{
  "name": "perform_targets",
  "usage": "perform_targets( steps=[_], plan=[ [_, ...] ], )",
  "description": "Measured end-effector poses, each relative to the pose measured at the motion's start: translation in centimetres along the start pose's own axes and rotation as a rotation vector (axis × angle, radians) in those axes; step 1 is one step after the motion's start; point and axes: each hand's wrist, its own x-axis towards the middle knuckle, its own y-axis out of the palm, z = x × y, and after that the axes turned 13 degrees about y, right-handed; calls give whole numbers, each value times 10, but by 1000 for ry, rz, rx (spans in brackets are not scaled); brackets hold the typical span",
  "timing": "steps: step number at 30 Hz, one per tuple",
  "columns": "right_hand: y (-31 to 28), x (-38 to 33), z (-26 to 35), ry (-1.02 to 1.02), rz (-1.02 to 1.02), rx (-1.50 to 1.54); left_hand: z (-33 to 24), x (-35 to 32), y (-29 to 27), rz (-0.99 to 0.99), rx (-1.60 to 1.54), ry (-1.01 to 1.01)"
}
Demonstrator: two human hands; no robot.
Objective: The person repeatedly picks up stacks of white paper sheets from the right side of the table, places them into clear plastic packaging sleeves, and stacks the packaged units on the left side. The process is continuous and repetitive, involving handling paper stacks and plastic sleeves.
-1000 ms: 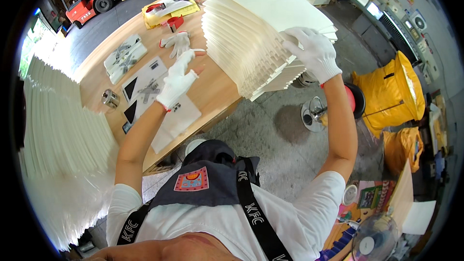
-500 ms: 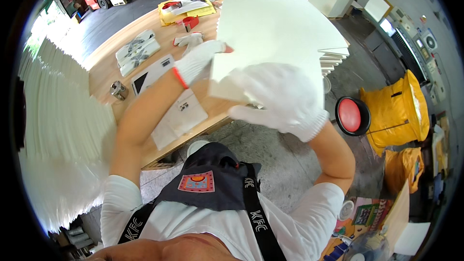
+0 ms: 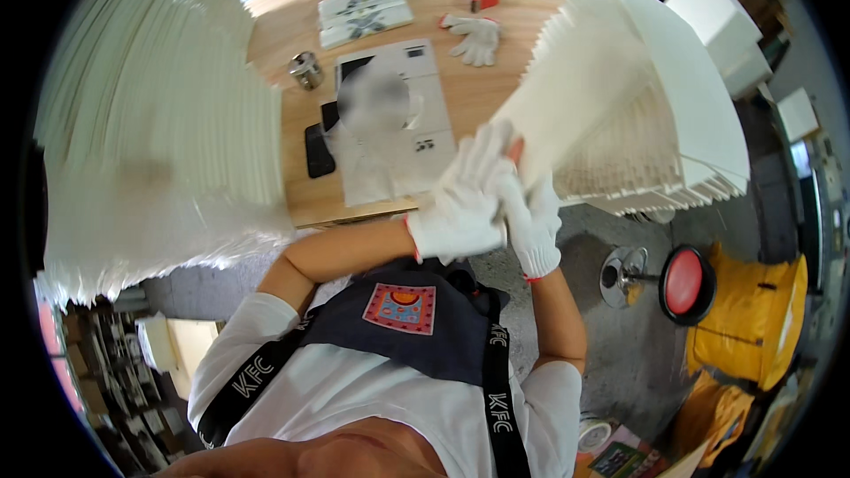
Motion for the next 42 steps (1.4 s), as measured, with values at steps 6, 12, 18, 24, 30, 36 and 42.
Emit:
perform_targets(
  steps=[6, 12, 18, 24, 30, 36, 42],
  plan=[
    [-16, -20, -22, 77, 94, -367, 29, -93, -23, -252, -35, -71],
    [-15, -27, -19, -24, 237, -571, 111, -106, -44, -81, 88, -795],
    [-12, -28, -14, 22, 260, -609, 162, -103, -23, -167, -667, -424],
    [-16, -41, -15, -165, 296, -770, 171, -90, -48, -335, -1105, -522],
    [-16, -37, -13, -324, 311, -885, 175, -79, -61, -212, -994, -474],
    [-28, -29, -29, -76, 290, -823, 112, -66, -47, 111, -240, -618],
    [-25, -27, -26, 101, 255, -811, 148, -56, -14, -128, -111, -560]
  ],
)
